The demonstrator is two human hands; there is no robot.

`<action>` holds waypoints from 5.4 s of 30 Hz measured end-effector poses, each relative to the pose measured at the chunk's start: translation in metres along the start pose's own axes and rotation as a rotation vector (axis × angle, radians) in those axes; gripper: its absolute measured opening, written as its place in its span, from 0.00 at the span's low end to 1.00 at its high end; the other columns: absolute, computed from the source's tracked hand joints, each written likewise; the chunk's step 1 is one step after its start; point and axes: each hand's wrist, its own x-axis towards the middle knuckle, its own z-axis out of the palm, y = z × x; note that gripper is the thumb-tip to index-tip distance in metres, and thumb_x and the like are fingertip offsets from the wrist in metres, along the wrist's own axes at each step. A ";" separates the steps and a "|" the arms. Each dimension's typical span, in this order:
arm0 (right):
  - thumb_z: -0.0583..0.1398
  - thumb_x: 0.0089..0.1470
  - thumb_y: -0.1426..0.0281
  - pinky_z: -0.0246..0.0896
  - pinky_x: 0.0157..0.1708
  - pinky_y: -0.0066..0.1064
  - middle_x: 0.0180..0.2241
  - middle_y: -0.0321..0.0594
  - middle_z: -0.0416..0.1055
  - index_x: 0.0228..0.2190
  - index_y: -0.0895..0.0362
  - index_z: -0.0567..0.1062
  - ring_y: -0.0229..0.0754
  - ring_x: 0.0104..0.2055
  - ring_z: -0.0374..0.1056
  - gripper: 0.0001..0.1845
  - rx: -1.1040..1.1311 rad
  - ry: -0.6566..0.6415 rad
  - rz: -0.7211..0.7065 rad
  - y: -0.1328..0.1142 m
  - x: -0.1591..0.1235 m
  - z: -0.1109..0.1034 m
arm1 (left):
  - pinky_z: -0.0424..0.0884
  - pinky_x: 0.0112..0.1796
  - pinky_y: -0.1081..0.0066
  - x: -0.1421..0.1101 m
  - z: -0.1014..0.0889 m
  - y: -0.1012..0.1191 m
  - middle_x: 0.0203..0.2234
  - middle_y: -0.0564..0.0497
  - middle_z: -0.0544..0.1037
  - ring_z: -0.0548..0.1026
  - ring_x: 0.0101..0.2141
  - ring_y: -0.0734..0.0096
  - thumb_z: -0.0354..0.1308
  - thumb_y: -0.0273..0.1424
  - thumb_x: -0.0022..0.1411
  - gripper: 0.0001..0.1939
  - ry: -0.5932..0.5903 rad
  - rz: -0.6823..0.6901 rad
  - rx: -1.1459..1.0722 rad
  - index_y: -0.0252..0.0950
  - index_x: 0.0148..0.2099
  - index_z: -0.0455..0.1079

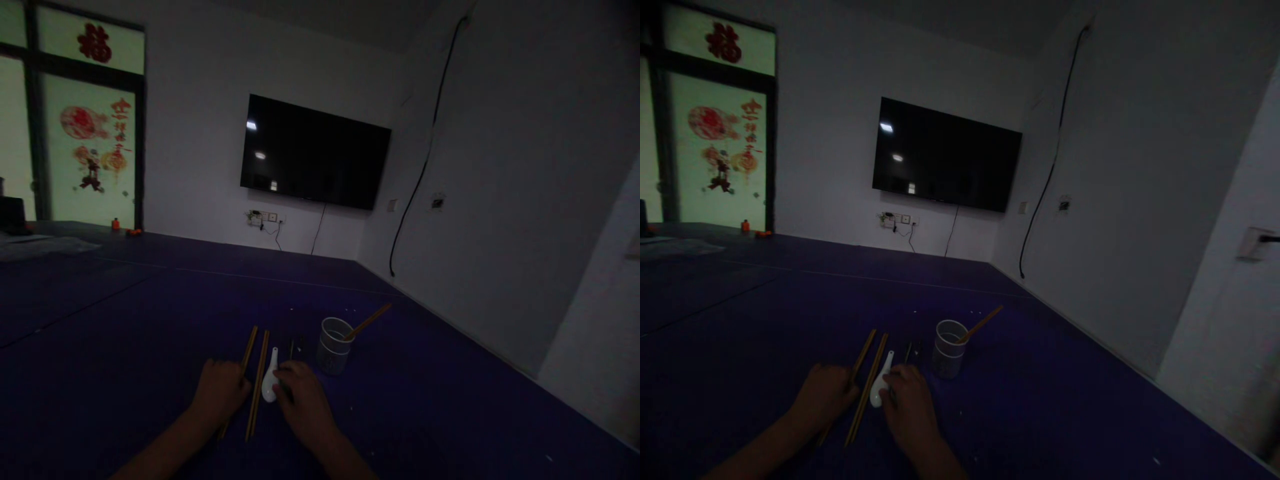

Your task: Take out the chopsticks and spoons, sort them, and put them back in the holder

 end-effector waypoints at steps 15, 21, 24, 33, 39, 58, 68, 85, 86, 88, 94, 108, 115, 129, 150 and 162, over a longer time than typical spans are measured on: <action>0.52 0.61 0.62 0.62 0.45 0.36 0.40 0.45 0.75 0.45 0.54 0.75 0.44 0.44 0.69 0.17 0.222 0.285 0.067 -0.007 0.004 -0.008 | 0.61 0.35 0.63 -0.007 -0.006 0.009 0.23 0.47 0.74 0.71 0.29 0.63 0.46 0.27 0.59 0.12 0.430 0.298 -0.038 0.36 0.26 0.67; 0.51 0.60 0.57 0.61 0.31 0.28 0.27 0.38 0.72 0.30 0.56 0.75 0.39 0.30 0.67 0.19 0.423 0.290 0.123 -0.021 0.003 -0.011 | 0.61 0.34 0.63 -0.014 0.003 0.019 0.23 0.49 0.72 0.68 0.28 0.65 0.48 0.24 0.57 0.07 0.667 0.592 -0.084 0.36 0.29 0.66; 0.53 0.58 0.56 0.56 0.25 0.25 0.21 0.33 0.66 0.23 0.56 0.70 0.36 0.24 0.62 0.20 0.521 0.295 0.186 -0.025 0.003 -0.009 | 0.61 0.34 0.64 -0.014 0.005 0.020 0.22 0.49 0.71 0.67 0.28 0.65 0.48 0.24 0.56 0.06 0.736 0.636 -0.092 0.37 0.30 0.65; 0.56 0.55 0.54 0.55 0.24 0.25 0.19 0.31 0.63 0.23 0.57 0.69 0.35 0.22 0.60 0.20 0.776 0.251 0.247 -0.029 0.006 -0.008 | 0.62 0.36 0.62 -0.014 0.007 0.019 0.22 0.50 0.70 0.67 0.28 0.65 0.48 0.23 0.56 0.06 0.809 0.699 -0.089 0.36 0.29 0.64; 0.57 0.53 0.52 0.53 0.22 0.25 0.19 0.30 0.61 0.23 0.57 0.70 0.34 0.22 0.58 0.21 0.776 0.315 0.302 -0.027 0.006 -0.011 | 0.62 0.36 0.63 -0.014 0.005 0.017 0.22 0.51 0.70 0.67 0.28 0.67 0.48 0.28 0.62 0.09 0.736 0.658 -0.105 0.37 0.29 0.64; 0.47 0.57 0.47 0.59 0.35 0.35 0.33 0.50 0.74 0.35 0.59 0.72 0.48 0.35 0.69 0.29 0.014 0.988 0.397 0.027 0.010 -0.076 | 0.64 0.36 0.65 -0.002 0.015 0.005 0.28 0.47 0.76 0.72 0.32 0.63 0.34 0.41 0.68 0.24 0.356 0.179 -0.426 0.37 0.31 0.67; 0.45 0.59 0.49 0.50 0.25 0.30 0.22 0.40 0.69 0.23 0.55 0.66 0.41 0.23 0.63 0.26 -0.147 0.799 0.391 0.051 0.017 -0.079 | 0.64 0.36 0.65 -0.001 0.016 0.004 0.30 0.46 0.76 0.73 0.33 0.63 0.35 0.40 0.68 0.23 0.272 0.149 -0.427 0.37 0.33 0.68; 0.48 0.57 0.53 0.49 0.24 0.30 0.21 0.41 0.70 0.23 0.57 0.71 0.42 0.22 0.64 0.24 -0.172 0.672 0.420 0.064 0.019 -0.075 | 0.64 0.34 0.66 0.001 0.017 0.002 0.29 0.46 0.76 0.74 0.32 0.63 0.34 0.40 0.68 0.24 0.217 0.136 -0.400 0.37 0.32 0.68; 0.49 0.57 0.53 0.50 0.24 0.30 0.21 0.41 0.70 0.25 0.58 0.72 0.42 0.22 0.64 0.24 -0.157 0.681 0.423 0.064 0.019 -0.074 | 0.64 0.35 0.66 0.002 0.018 0.002 0.29 0.46 0.76 0.74 0.32 0.63 0.34 0.40 0.68 0.24 0.214 0.135 -0.401 0.36 0.32 0.68; 0.50 0.55 0.52 0.51 0.25 0.30 0.20 0.39 0.69 0.31 0.60 0.74 0.42 0.22 0.64 0.25 -0.132 0.706 0.439 0.065 0.019 -0.073 | 0.64 0.34 0.66 0.003 0.019 0.002 0.29 0.46 0.77 0.74 0.33 0.63 0.34 0.40 0.67 0.24 0.202 0.131 -0.396 0.36 0.32 0.68; 0.53 0.53 0.53 0.55 0.27 0.31 0.21 0.35 0.67 0.52 0.67 0.66 0.43 0.24 0.65 0.35 -0.038 0.788 0.472 0.063 0.020 -0.070 | 0.64 0.35 0.67 0.003 0.019 0.003 0.29 0.46 0.77 0.75 0.33 0.63 0.35 0.39 0.67 0.23 0.178 0.118 -0.386 0.37 0.32 0.68; 0.55 0.54 0.58 0.56 0.26 0.28 0.20 0.30 0.63 0.61 0.65 0.54 0.39 0.22 0.63 0.39 0.031 0.898 0.396 0.051 0.017 -0.064 | 0.63 0.35 0.68 0.002 0.014 0.003 0.32 0.46 0.78 0.75 0.35 0.64 0.42 0.34 0.65 0.17 0.058 0.076 -0.242 0.36 0.32 0.69; 0.50 0.58 0.57 0.56 0.22 0.28 0.21 0.37 0.71 0.52 0.62 0.69 0.39 0.19 0.65 0.28 -0.123 0.751 0.301 0.035 0.013 -0.051 | 0.61 0.35 0.68 0.001 0.013 0.004 0.27 0.48 0.77 0.74 0.32 0.65 0.43 0.35 0.62 0.16 0.048 0.054 -0.205 0.36 0.29 0.70; 0.48 0.62 0.67 0.63 0.27 0.25 0.28 0.40 0.78 0.39 0.56 0.78 0.38 0.25 0.73 0.19 -0.161 0.401 -0.071 0.005 0.002 -0.012 | 0.62 0.38 0.62 -0.007 0.007 0.013 0.24 0.45 0.78 0.75 0.30 0.59 0.47 0.36 0.56 0.15 -0.036 0.170 -0.029 0.34 0.26 0.71; 0.49 0.60 0.68 0.63 0.28 0.25 0.30 0.39 0.79 0.40 0.55 0.78 0.38 0.27 0.73 0.18 -0.118 0.274 -0.011 -0.003 0.002 -0.013 | 0.65 0.41 0.56 -0.011 -0.007 0.014 0.29 0.38 0.79 0.77 0.34 0.52 0.45 0.36 0.56 0.18 -0.081 -0.020 -0.005 0.31 0.31 0.74; 0.50 0.59 0.69 0.64 0.29 0.25 0.30 0.39 0.78 0.40 0.54 0.78 0.39 0.28 0.74 0.16 -0.098 0.306 -0.034 -0.004 0.001 -0.013 | 0.63 0.43 0.54 -0.001 -0.005 0.002 0.32 0.37 0.79 0.77 0.36 0.51 0.41 0.38 0.63 0.23 -0.033 0.004 0.042 0.30 0.34 0.74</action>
